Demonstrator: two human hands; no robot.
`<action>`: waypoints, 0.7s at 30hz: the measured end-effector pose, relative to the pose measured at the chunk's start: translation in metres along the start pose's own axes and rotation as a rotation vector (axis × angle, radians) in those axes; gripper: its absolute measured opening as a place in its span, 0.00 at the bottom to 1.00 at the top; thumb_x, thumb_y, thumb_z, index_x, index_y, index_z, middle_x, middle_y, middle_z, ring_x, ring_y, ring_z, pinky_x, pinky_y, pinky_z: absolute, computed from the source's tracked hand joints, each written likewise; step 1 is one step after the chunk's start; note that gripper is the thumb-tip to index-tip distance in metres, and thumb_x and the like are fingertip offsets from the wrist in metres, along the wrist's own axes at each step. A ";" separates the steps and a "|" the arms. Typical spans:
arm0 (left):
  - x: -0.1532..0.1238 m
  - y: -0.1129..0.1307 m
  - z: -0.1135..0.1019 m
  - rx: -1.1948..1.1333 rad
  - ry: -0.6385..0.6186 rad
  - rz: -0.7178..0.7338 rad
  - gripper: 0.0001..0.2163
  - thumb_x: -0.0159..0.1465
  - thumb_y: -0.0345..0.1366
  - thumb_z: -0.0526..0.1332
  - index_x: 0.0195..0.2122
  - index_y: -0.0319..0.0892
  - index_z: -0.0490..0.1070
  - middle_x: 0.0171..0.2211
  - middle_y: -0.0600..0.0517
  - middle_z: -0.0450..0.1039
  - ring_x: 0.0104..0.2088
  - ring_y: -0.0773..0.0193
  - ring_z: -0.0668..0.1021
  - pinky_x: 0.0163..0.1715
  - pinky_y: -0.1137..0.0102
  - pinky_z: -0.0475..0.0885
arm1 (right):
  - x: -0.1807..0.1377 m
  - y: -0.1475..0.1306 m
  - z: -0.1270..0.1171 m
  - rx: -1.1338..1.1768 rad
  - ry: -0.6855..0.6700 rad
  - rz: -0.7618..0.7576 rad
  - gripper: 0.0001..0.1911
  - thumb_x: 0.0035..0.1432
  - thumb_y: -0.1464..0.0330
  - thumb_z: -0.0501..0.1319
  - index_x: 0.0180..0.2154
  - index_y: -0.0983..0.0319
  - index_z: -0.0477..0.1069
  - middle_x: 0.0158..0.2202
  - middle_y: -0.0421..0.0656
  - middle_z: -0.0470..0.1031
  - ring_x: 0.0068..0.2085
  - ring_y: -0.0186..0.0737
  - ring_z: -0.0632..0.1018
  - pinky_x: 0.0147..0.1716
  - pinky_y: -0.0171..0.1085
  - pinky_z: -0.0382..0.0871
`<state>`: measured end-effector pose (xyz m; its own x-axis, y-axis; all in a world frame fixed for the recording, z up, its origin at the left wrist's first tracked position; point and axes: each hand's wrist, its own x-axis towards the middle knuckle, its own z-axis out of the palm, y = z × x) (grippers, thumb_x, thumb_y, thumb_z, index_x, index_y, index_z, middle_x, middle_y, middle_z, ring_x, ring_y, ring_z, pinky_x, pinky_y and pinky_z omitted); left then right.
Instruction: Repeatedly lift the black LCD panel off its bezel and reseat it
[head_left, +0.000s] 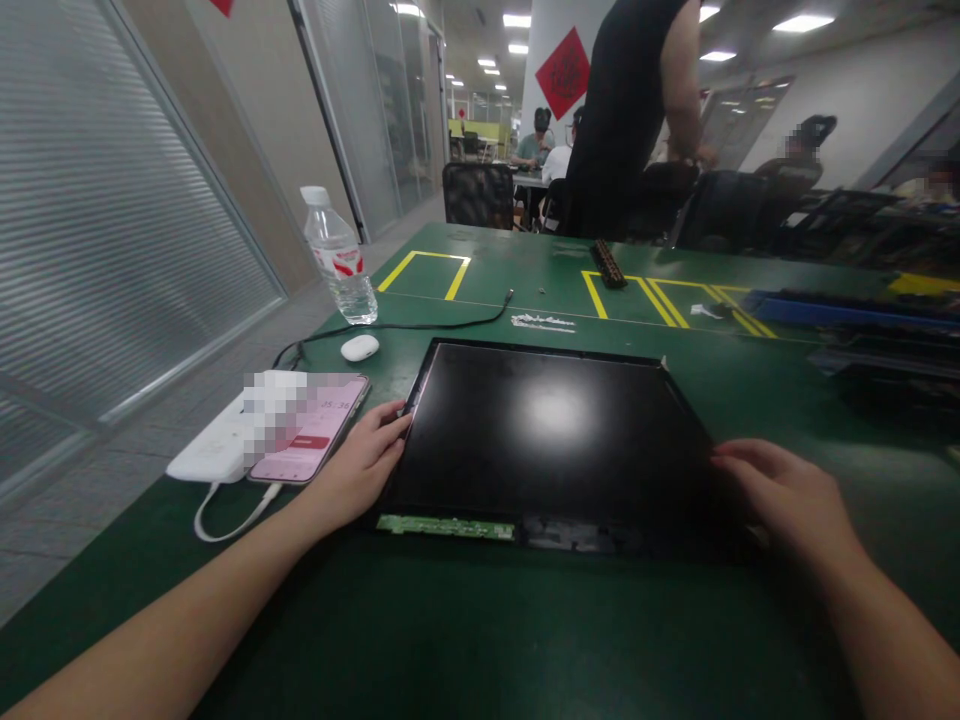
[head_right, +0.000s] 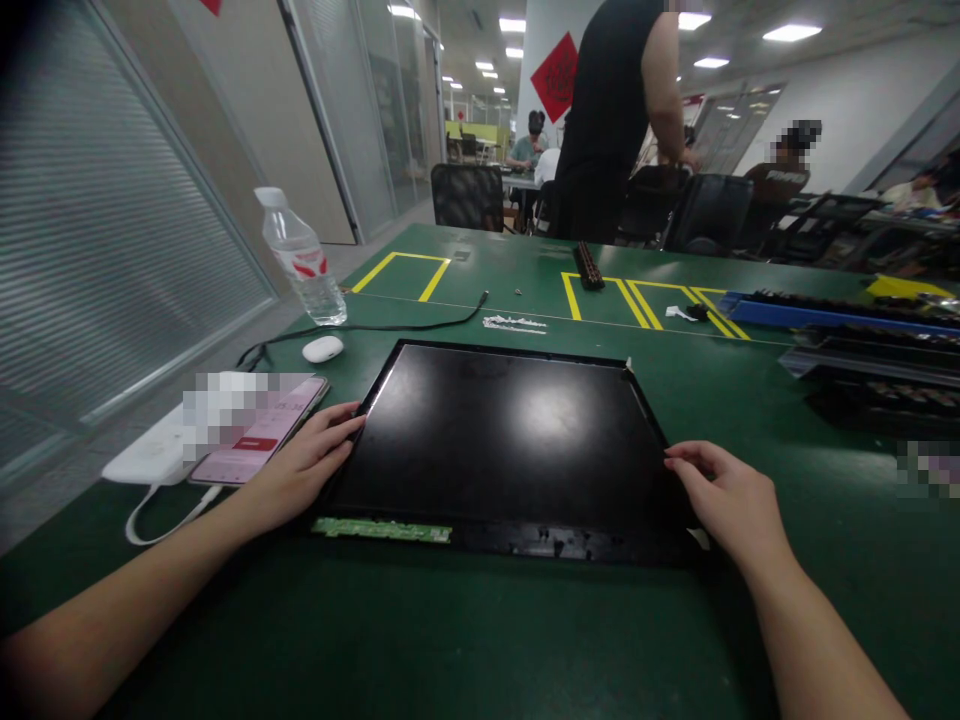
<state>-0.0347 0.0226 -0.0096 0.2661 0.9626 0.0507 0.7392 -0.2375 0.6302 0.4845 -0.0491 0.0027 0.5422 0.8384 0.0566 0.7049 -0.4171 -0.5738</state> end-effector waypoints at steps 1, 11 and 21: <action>0.000 -0.001 0.000 0.004 0.002 0.005 0.26 0.75 0.46 0.50 0.63 0.45 0.81 0.74 0.40 0.66 0.75 0.37 0.67 0.77 0.43 0.57 | 0.000 0.000 0.000 0.001 0.002 -0.008 0.18 0.48 0.50 0.63 0.34 0.52 0.83 0.34 0.47 0.85 0.35 0.57 0.81 0.38 0.52 0.73; 0.003 -0.007 0.004 0.049 0.035 0.056 0.24 0.74 0.40 0.51 0.61 0.43 0.81 0.72 0.38 0.68 0.73 0.37 0.70 0.75 0.38 0.61 | -0.002 0.000 0.001 0.005 -0.014 0.032 0.21 0.48 0.49 0.64 0.37 0.54 0.83 0.35 0.47 0.85 0.35 0.56 0.81 0.36 0.50 0.72; 0.002 -0.008 0.005 0.062 0.029 0.049 0.24 0.74 0.39 0.50 0.63 0.38 0.79 0.73 0.34 0.67 0.74 0.38 0.70 0.75 0.38 0.59 | -0.005 -0.012 -0.001 0.003 -0.016 0.066 0.21 0.45 0.49 0.63 0.36 0.53 0.82 0.35 0.47 0.85 0.37 0.57 0.81 0.38 0.52 0.71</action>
<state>-0.0369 0.0254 -0.0185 0.2851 0.9529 0.1032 0.7629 -0.2907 0.5775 0.4741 -0.0486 0.0098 0.5804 0.8143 0.0057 0.6661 -0.4708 -0.5785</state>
